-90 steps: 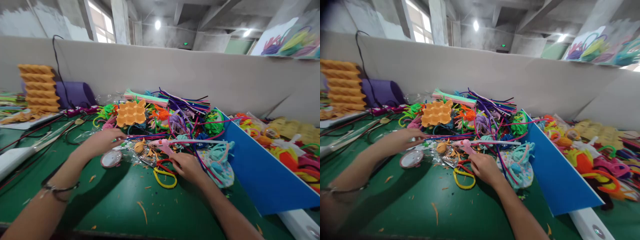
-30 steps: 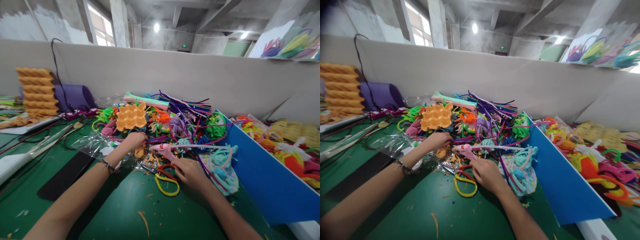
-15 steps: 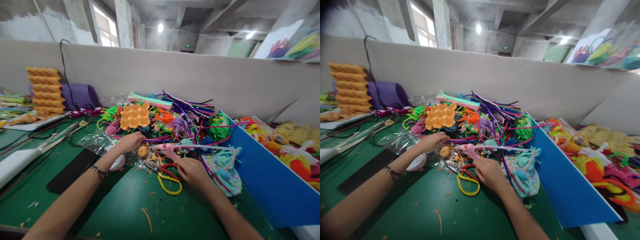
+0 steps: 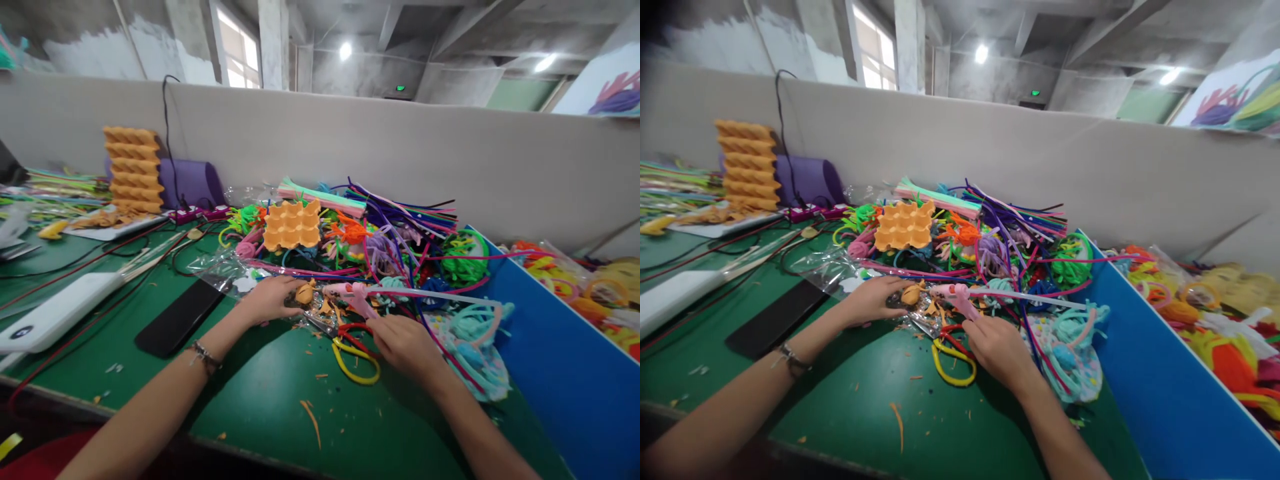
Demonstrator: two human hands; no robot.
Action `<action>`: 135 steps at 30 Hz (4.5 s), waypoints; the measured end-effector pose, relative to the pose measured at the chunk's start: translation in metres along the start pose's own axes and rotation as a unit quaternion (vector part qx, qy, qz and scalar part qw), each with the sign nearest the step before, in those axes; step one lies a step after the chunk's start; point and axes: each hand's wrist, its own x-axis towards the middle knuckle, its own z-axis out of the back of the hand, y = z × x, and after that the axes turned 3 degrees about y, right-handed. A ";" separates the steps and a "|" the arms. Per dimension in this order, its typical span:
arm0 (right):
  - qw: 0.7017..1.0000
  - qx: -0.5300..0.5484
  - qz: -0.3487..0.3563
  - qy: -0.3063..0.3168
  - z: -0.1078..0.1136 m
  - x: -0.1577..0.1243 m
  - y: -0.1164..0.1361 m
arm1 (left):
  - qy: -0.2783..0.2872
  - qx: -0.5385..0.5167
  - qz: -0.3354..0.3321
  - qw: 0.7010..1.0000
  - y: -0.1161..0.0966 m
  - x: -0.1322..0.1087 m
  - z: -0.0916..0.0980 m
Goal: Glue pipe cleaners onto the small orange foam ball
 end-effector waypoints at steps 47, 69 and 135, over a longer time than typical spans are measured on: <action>0.975 -0.177 0.001 0.132 0.037 0.016 -0.052 | -0.136 -0.030 -0.105 0.985 -0.024 0.025 0.005; 0.971 -0.067 -0.012 0.231 0.048 0.038 -0.067 | -0.096 -0.030 -0.206 0.973 -0.052 0.083 0.019; 0.974 0.194 -0.076 0.087 -0.015 -0.018 0.018 | -0.211 -0.568 0.101 0.789 0.009 -0.007 -0.003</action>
